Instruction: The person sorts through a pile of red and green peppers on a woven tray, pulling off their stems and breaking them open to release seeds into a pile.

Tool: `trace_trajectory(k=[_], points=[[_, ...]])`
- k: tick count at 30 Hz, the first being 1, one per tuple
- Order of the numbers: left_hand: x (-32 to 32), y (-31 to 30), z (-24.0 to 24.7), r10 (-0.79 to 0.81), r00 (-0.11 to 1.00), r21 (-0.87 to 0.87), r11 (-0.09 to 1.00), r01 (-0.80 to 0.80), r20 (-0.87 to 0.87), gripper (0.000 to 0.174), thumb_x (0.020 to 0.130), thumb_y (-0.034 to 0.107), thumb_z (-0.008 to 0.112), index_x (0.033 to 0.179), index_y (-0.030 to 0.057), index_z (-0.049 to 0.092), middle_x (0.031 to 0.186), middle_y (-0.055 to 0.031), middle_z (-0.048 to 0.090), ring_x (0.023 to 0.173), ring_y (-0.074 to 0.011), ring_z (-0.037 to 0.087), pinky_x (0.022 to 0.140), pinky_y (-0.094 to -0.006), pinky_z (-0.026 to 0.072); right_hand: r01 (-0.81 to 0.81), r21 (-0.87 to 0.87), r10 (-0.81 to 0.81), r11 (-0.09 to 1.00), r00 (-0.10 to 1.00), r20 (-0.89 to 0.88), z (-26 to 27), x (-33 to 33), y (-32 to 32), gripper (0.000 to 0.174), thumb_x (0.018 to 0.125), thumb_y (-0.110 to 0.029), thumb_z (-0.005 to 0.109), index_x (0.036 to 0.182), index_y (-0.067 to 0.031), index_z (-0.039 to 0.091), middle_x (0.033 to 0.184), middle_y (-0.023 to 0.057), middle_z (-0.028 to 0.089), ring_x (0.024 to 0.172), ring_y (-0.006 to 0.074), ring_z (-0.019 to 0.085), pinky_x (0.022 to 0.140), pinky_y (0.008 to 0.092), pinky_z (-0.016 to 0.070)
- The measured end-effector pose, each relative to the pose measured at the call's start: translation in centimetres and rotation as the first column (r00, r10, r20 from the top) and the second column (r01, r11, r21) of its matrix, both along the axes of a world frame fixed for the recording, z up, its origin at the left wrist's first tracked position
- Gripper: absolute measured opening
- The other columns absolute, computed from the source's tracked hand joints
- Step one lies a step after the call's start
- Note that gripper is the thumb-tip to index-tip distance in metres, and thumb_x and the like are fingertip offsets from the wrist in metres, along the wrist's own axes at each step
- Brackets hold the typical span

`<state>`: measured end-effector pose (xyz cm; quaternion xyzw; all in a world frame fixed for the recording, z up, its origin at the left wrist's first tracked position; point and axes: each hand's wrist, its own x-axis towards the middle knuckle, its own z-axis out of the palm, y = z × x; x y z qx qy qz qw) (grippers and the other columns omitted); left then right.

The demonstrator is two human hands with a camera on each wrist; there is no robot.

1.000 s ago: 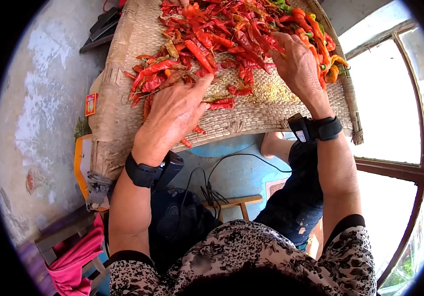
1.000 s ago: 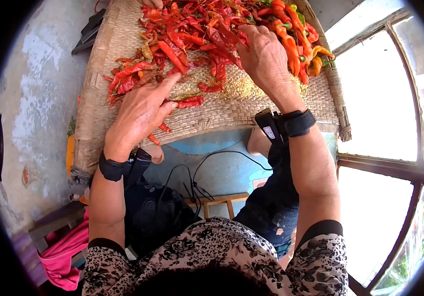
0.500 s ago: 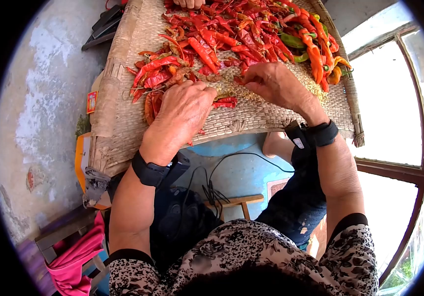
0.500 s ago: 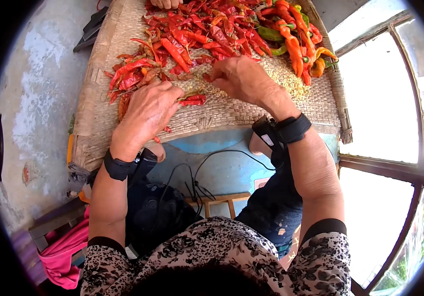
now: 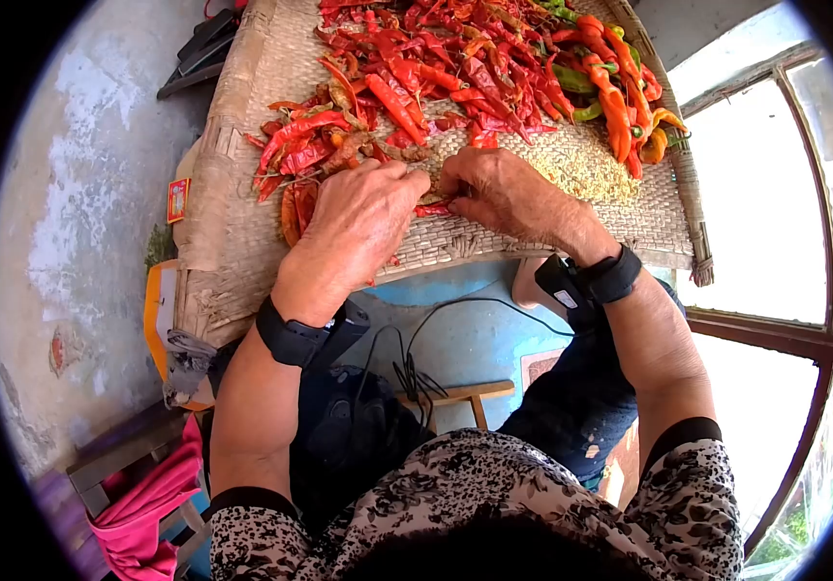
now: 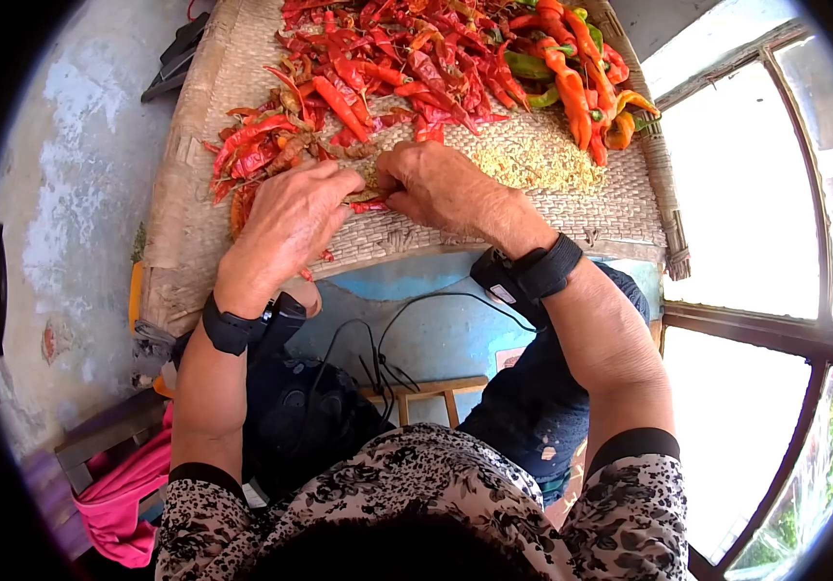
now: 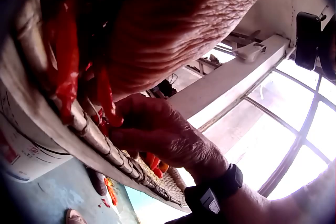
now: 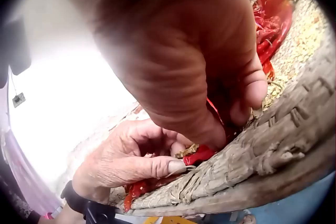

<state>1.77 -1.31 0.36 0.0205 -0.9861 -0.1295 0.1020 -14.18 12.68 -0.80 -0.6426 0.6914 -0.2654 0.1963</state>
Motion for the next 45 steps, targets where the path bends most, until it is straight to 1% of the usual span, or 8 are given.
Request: trace_trajectory(k=[10, 17, 20, 25, 29, 39, 43, 45], points=[[0.3, -0.3, 1.0, -0.018, 1.0, -0.014, 1.0, 0.018, 0.014, 0.017, 0.077, 0.007, 0.067, 0.093, 0.0007, 0.063, 0.083, -0.0135, 0.058, 0.079, -0.0329, 0.06, 0.069, -0.0423, 0.0493, 0.095, 0.108, -0.136, 0.99, 0.856, 0.498, -0.1, -1.8, 0.1, 0.02, 0.08, -0.011, 0.075, 0.092, -0.0007, 0.063, 0.079, 0.002, 0.065, 0.075, 0.0116, 0.06, 0.069, 0.0284, 0.0506], [0.3, -0.3, 0.6, -0.033, 0.998, 0.018, 0.999, 0.034, -0.051, 0.011, 0.079, 0.008, 0.067, 0.087, 0.0019, 0.063, 0.078, -0.0129, 0.056, 0.076, -0.0326, 0.06, 0.066, -0.0419, 0.0491, 0.078, 0.14, -0.137, 0.987, 0.862, 0.488, 0.7, -2.6, 0.4, 0.021, 0.085, -0.016, 0.073, 0.099, -0.0016, 0.067, 0.085, 0.0028, 0.068, 0.08, 0.0114, 0.062, 0.073, 0.0273, 0.0514], [0.2, -0.4, 0.5, -0.031, 0.999, 0.004, 1.0, 0.031, -0.021, 0.007, 0.08, 0.007, 0.064, 0.086, 0.0022, 0.062, 0.077, -0.0127, 0.056, 0.075, -0.0323, 0.059, 0.065, -0.0422, 0.0484, 0.232, 0.131, -0.266, 0.964, 0.875, 0.406, 2.5, -3.9, 0.9, 0.018, 0.088, -0.017, 0.068, 0.096, -0.0015, 0.067, 0.086, 0.0023, 0.068, 0.081, 0.0109, 0.063, 0.072, 0.0281, 0.0521], [0.2, -0.5, 0.3, -0.027, 0.999, 0.0, 1.0, 0.027, -0.047, 0.008, 0.086, 0.008, 0.057, 0.083, 0.0011, 0.056, 0.076, -0.0144, 0.055, 0.075, -0.035, 0.058, 0.064, -0.0442, 0.0467, 0.498, -0.435, -0.624, 0.75, 0.75, -0.219, 1.4, -5.5, 1.6, 0.029, 0.09, -0.025, 0.065, 0.107, -0.0011, 0.065, 0.087, 0.0151, 0.068, 0.079, 0.023, 0.068, 0.069, 0.0349, 0.0551], [0.0, -0.3, 0.1, -0.008, 0.999, 0.015, 1.0, 0.008, -0.043, 0.009, 0.088, 0.008, 0.055, 0.085, 0.0011, 0.051, 0.076, -0.0164, 0.057, 0.074, -0.0378, 0.058, 0.064, -0.0457, 0.0455, 0.122, -0.217, -0.131, 0.969, 0.991, -0.029, 0.5, -1.1, 1.1, 0.034, 0.091, -0.03, 0.063, 0.113, -0.0047, 0.063, 0.094, 0.0124, 0.066, 0.084, 0.0233, 0.065, 0.07, 0.0365, 0.0542], [0.1, -0.3, 1.0, 0.02, 0.999, 0.122, 0.992, -0.024, 0.034, 0.011, 0.086, 0.01, 0.058, 0.091, 0.002, 0.052, 0.08, -0.0162, 0.059, 0.076, -0.0372, 0.059, 0.065, -0.0454, 0.0452, 0.04, -0.171, -0.074, 0.984, 0.977, -0.2, -0.4, -2.4, 0.8, 0.016, 0.085, -0.016, 0.062, 0.096, -0.0051, 0.065, 0.085, 0.0171, 0.066, 0.08, 0.0352, 0.065, 0.068, 0.0441, 0.0534], [0.9, -0.7, 0.5, -0.066, 0.997, 0.093, 0.993, 0.071, -0.051, 0.013, 0.082, 0.009, 0.06, 0.092, 0.0025, 0.053, 0.088, -0.0142, 0.059, 0.083, -0.0351, 0.058, 0.07, -0.0447, 0.0451, 0.425, -0.404, -0.552, 0.81, 0.784, -0.284, 0.8, -5.6, 1.6, 0.021, 0.085, -0.018, 0.064, 0.102, -0.005, 0.064, 0.087, 0.0181, 0.065, 0.082, 0.0366, 0.064, 0.07, 0.044, 0.0527], [0.8, -0.7, 0.1, -0.061, 0.997, 0.067, 0.996, 0.064, -0.04, 0.015, 0.082, 0.008, 0.06, 0.094, 0.0028, 0.053, 0.089, -0.0141, 0.058, 0.084, -0.0352, 0.057, 0.07, -0.0446, 0.045, 0.392, -0.558, -0.641, 0.731, 0.676, -0.364, 1.3, -6.4, 2.0, 0.026, 0.085, -0.016, 0.065, 0.108, -0.0059, 0.061, 0.091, 0.0187, 0.063, 0.084, 0.0349, 0.064, 0.069, 0.0436, 0.0525]])
